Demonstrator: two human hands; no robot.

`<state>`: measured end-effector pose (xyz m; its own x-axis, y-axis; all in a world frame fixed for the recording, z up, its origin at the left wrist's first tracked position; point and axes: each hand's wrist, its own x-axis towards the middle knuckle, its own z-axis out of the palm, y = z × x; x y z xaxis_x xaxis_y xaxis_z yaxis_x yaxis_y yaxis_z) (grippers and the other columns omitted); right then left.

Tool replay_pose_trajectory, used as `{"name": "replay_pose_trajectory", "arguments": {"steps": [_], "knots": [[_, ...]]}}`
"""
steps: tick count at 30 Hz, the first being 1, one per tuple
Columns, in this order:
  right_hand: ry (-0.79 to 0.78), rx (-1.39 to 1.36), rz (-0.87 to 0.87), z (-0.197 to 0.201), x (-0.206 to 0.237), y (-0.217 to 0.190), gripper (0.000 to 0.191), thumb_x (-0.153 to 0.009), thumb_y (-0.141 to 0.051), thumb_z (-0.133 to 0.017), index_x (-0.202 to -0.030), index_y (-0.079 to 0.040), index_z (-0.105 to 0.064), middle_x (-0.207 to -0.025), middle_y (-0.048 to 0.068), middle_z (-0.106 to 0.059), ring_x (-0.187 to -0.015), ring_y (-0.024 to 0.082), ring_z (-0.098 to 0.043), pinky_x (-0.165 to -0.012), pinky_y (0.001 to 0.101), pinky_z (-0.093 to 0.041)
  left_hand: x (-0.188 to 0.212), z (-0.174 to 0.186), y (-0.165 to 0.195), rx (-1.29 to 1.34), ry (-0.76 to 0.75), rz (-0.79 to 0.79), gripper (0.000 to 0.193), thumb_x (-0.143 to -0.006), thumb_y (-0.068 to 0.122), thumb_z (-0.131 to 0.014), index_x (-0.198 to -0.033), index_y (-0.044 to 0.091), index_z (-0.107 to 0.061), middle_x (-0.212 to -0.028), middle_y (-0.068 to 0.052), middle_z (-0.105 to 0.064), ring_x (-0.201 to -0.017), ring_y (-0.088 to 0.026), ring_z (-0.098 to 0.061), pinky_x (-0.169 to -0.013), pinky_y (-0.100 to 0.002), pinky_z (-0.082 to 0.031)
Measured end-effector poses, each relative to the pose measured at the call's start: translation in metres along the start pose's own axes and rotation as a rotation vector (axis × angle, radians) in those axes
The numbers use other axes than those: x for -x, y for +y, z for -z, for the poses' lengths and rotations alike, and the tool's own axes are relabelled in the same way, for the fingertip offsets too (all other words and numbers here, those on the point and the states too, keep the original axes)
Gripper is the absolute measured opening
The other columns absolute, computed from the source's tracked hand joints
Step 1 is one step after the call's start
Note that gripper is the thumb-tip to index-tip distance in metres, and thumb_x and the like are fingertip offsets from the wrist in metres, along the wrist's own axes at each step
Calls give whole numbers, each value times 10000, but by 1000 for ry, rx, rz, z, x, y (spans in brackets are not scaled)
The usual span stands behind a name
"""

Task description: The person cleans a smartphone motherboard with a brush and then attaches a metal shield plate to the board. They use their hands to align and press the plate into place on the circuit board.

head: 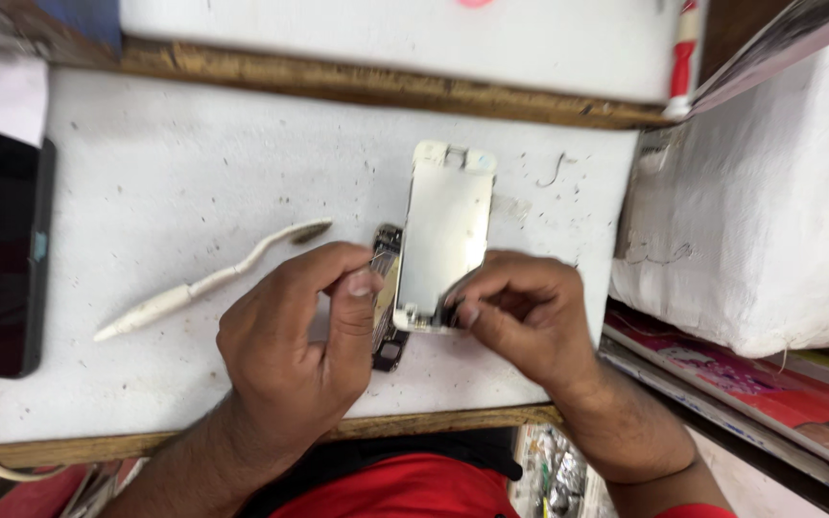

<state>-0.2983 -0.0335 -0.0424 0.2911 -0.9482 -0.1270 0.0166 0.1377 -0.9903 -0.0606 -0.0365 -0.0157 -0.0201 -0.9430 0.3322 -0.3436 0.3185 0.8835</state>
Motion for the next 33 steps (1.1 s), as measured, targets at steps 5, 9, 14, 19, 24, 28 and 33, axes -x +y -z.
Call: {"name": "replay_pose_trajectory", "arguments": {"steps": [5,9,14,19,24,28,33], "knots": [[-159,390,265,-11,18,-61,117,-974,-167,-711,-880,-108,-749,-839,26,-789,-683,113,-717,-592,272,-566,-5,1,-6,23,83,15,109,-1077,38,-591,-1170,-19,-592,-969,-119,-743,-895,-179,-780,-770,-276,-650],[-312,475,624,-5,24,-113,125,-969,-175,-710,-877,-101,-752,-828,31,-784,-674,114,-712,-583,269,-559,-15,16,-8,0,104,60,105,-1119,78,-539,-1178,-10,-540,-985,-108,-736,-929,-176,-766,-820,-281,-649],[-373,382,756,-3,22,-125,136,-962,-185,-709,-874,-92,-755,-813,37,-779,-662,116,-706,-571,266,-551,-49,79,-12,-581,182,31,79,-1111,63,-634,-1094,-13,-621,-1056,-104,-727,-896,-185,-739,-749,-271,-592],[-271,316,590,-9,22,-105,149,-956,-195,-707,-870,-83,-758,-799,43,-774,-650,118,-699,-560,262,-542,-81,114,-10,-778,229,30,64,-1060,34,-791,-1104,37,-745,-1051,-99,-669,-881,-241,-693,-769,-331,-568],[-66,237,312,-19,-16,-38,111,-903,-164,-736,-848,-74,-770,-732,15,-730,-598,74,-616,-516,225,-472,-136,90,15,-973,92,-320,119,-950,36,-816,-1054,82,-781,-993,-71,-679,-913,-269,-680,-776,-379,-565],[-71,136,139,-13,-25,-14,72,-910,-122,-750,-908,-53,-771,-833,26,-723,-701,64,-629,-592,221,-515,-246,48,12,-1315,3,-488,135,-846,105,-711,-952,121,-792,-976,-80,-709,-974,-294,-692,-717,-405,-572],[-45,56,93,-7,-41,-7,94,-934,-136,-754,-962,-47,-762,-888,28,-728,-782,64,-658,-681,221,-550,-339,15,17,-1385,-84,-187,221,-960,229,-651,-1078,85,-770,-1106,-183,-731,-981,-401,-697,-689,-563,-570]]}}
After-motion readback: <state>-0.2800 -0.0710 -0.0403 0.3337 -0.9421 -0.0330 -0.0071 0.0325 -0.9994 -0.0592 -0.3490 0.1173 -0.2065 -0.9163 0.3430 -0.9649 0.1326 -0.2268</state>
